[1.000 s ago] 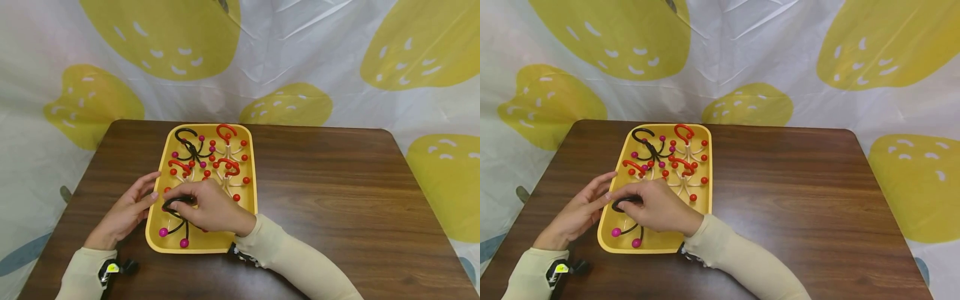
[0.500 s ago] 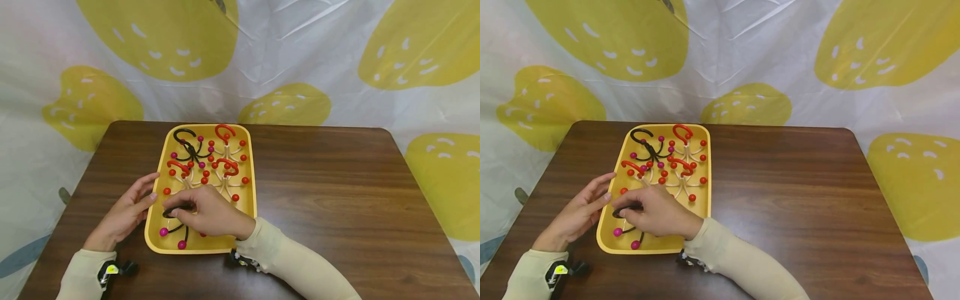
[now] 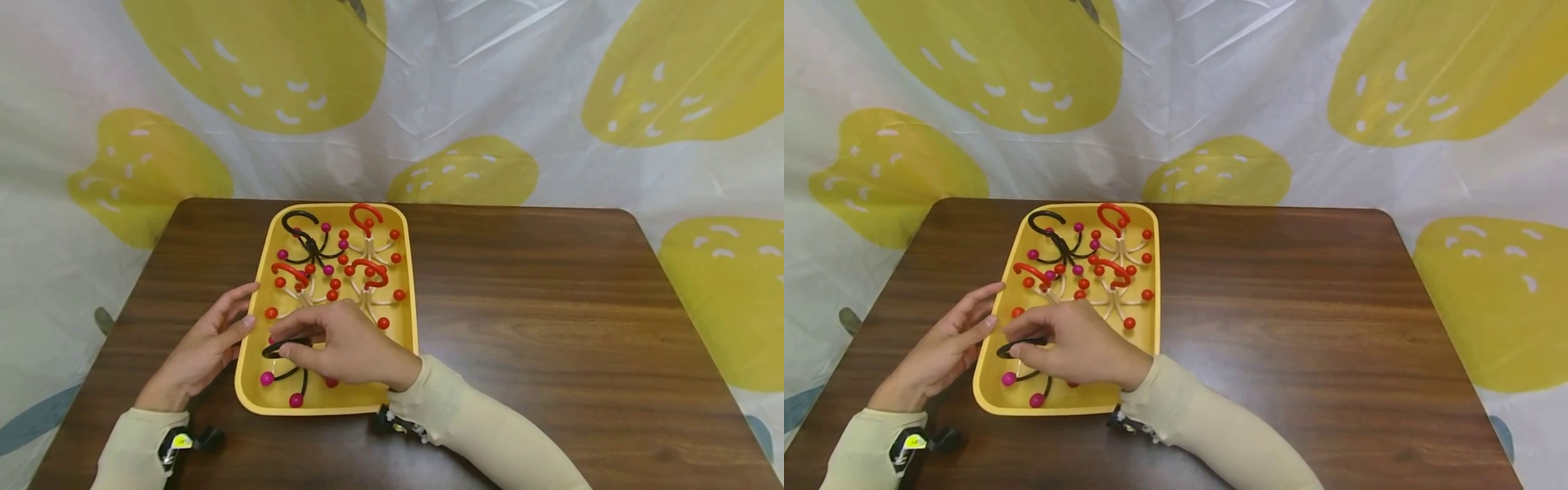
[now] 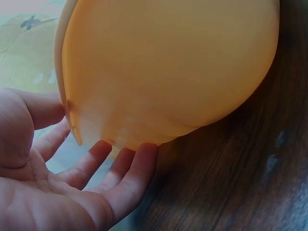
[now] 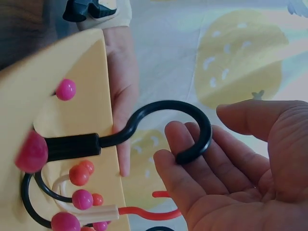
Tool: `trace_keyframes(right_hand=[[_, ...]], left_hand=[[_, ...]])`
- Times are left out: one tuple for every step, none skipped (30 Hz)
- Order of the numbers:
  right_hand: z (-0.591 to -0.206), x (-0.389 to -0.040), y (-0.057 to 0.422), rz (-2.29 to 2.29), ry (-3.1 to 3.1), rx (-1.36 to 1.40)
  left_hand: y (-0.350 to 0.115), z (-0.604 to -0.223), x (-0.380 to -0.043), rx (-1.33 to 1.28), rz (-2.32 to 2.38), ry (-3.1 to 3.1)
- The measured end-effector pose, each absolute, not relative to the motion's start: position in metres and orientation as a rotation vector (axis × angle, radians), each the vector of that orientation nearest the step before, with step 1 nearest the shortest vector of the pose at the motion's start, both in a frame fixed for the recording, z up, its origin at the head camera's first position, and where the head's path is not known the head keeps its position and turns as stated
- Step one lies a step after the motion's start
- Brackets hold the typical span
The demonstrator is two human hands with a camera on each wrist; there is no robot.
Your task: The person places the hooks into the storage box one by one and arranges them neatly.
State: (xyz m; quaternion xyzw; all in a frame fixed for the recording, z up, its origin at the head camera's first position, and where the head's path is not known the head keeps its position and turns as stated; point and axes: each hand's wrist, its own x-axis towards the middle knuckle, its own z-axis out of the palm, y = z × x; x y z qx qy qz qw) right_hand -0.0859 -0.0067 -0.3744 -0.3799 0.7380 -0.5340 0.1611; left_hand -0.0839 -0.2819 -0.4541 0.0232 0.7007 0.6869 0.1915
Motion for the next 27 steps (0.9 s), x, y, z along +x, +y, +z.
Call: trace_keyframes(right_hand=[[-0.374,-0.086,-0.006,-1.546,2.089,-1.070],[-0.374,-0.086,-0.006,-1.565,2.073,-1.058],[-0.374,-0.086,-0.006,-1.580,2.058,-1.045],[-0.374,-0.086,-0.005,-1.592,2.046,-1.034],[-0.374,-0.086,-0.005,-1.600,2.036,-1.026],[-0.374,-0.086,-0.005,-1.604,2.032,-1.022],[-0.373,-0.087,-0.005,-1.606,2.031,-1.021],[-0.373,-0.087,-0.004,-1.608,2.032,-1.023],[-0.372,-0.087,-0.003,-1.611,2.034,-1.026],[-0.371,-0.087,-0.002,-1.613,2.040,-1.032],[-0.370,-0.087,-0.001,-1.616,2.049,-1.037],[-0.369,-0.087,0.000,-1.620,2.058,-1.039],[-0.367,-0.088,0.003,-1.627,2.067,-1.041],[-0.365,-0.088,0.005,-1.633,2.080,-1.044],[-0.363,-0.088,0.008,-1.640,2.092,-1.041],[-0.361,-0.089,0.011,-1.645,2.106,-1.040],[-0.359,-0.089,0.014,-1.655,2.115,-1.041],[-0.357,-0.089,0.018,-1.660,2.131,-1.044],[-0.356,-0.090,0.023,-1.664,2.154,-1.050],[-0.354,-0.091,0.028,-1.667,2.178,-1.056],[-0.353,-0.091,0.034,-1.668,2.207,-1.066],[-0.352,-0.092,0.041,-1.668,2.237,-1.080],[-0.351,-0.093,0.049,-1.666,2.270,-1.093],[-0.350,-0.094,0.058,-1.652,2.317,-1.103],[-0.349,-0.095,0.067,-1.632,2.369,-1.114],[-0.348,-0.096,0.077,-1.598,2.436,-1.130],[-0.347,-0.097,0.088,-1.545,2.516,-1.145]], left_hand=[[-0.282,-0.454,-0.084,0.063,1.926,1.968],[-0.282,-0.454,-0.084,0.062,1.924,1.967],[-0.283,-0.454,-0.084,0.061,1.921,1.967],[-0.283,-0.454,-0.084,0.061,1.918,1.966],[-0.283,-0.454,-0.084,0.061,1.916,1.967],[-0.283,-0.454,-0.083,0.059,1.915,1.968],[-0.284,-0.454,-0.083,0.058,1.913,1.972],[-0.284,-0.454,-0.083,0.058,1.910,1.977],[-0.284,-0.453,-0.083,0.059,1.905,1.982],[-0.284,-0.453,-0.083,0.062,1.900,1.988],[-0.284,-0.453,-0.083,0.064,1.892,1.997],[-0.284,-0.452,-0.083,0.068,1.882,2.007],[-0.284,-0.451,-0.083,0.075,1.870,2.020],[-0.283,-0.450,-0.084,0.081,1.857,2.035],[-0.283,-0.449,-0.084,0.083,1.840,2.055],[-0.283,-0.448,-0.085,0.084,1.820,2.079],[-0.283,-0.447,-0.085,0.082,1.799,2.104],[-0.282,-0.445,-0.085,0.080,1.775,2.132],[-0.282,-0.444,-0.086,0.076,1.752,2.159],[-0.281,-0.442,-0.086,0.073,1.727,2.189],[-0.281,-0.440,-0.086,0.074,1.703,2.221],[-0.280,-0.439,-0.086,0.079,1.676,2.258],[-0.279,-0.436,-0.086,0.088,1.644,2.301],[-0.278,-0.434,-0.086,0.099,1.607,2.350],[-0.276,-0.431,-0.085,0.115,1.570,2.405],[-0.275,-0.428,-0.084,0.138,1.518,2.475],[-0.274,-0.425,-0.083,0.162,1.435,2.558]])
